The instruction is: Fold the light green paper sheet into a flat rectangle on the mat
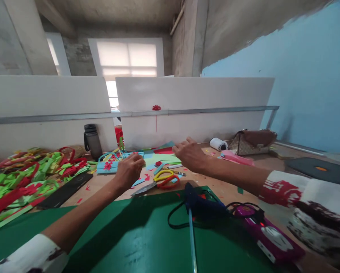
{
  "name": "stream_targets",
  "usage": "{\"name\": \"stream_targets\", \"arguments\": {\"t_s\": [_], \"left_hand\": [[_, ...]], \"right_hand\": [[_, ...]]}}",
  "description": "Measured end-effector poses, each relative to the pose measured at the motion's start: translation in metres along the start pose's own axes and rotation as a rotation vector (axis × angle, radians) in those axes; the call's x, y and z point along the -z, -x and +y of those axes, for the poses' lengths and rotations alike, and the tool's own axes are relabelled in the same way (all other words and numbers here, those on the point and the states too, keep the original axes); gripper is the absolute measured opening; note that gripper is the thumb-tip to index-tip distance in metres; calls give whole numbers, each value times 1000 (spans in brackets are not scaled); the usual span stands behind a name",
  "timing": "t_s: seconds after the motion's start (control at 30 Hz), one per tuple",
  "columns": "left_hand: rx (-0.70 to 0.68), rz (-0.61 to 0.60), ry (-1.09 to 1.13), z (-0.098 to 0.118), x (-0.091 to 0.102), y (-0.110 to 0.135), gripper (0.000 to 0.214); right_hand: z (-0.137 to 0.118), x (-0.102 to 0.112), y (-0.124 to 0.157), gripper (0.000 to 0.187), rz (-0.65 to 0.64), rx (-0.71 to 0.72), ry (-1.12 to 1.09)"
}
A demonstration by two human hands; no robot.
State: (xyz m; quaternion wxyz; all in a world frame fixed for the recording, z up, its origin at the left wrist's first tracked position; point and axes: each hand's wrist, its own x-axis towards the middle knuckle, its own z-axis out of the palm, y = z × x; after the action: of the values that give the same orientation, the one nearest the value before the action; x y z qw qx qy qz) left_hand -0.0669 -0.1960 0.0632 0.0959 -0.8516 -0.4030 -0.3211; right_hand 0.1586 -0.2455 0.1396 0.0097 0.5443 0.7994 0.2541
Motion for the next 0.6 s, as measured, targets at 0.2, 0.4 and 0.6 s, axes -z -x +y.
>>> {"name": "stream_targets", "arguments": {"t_s": [0.2, 0.4, 0.6], "left_hand": [[-101, -281, -248, -10, -45, -16, 23], [-100, -534, -343, -5, -70, -21, 31], [-31, -690, -333, -4, -78, -16, 31]], "right_hand": [[-4, -50, -14, 18, -270, 106, 63], [12, -65, -41, 18, -576, 112, 14], [44, -79, -112, 33, -546, 28, 10]]}}
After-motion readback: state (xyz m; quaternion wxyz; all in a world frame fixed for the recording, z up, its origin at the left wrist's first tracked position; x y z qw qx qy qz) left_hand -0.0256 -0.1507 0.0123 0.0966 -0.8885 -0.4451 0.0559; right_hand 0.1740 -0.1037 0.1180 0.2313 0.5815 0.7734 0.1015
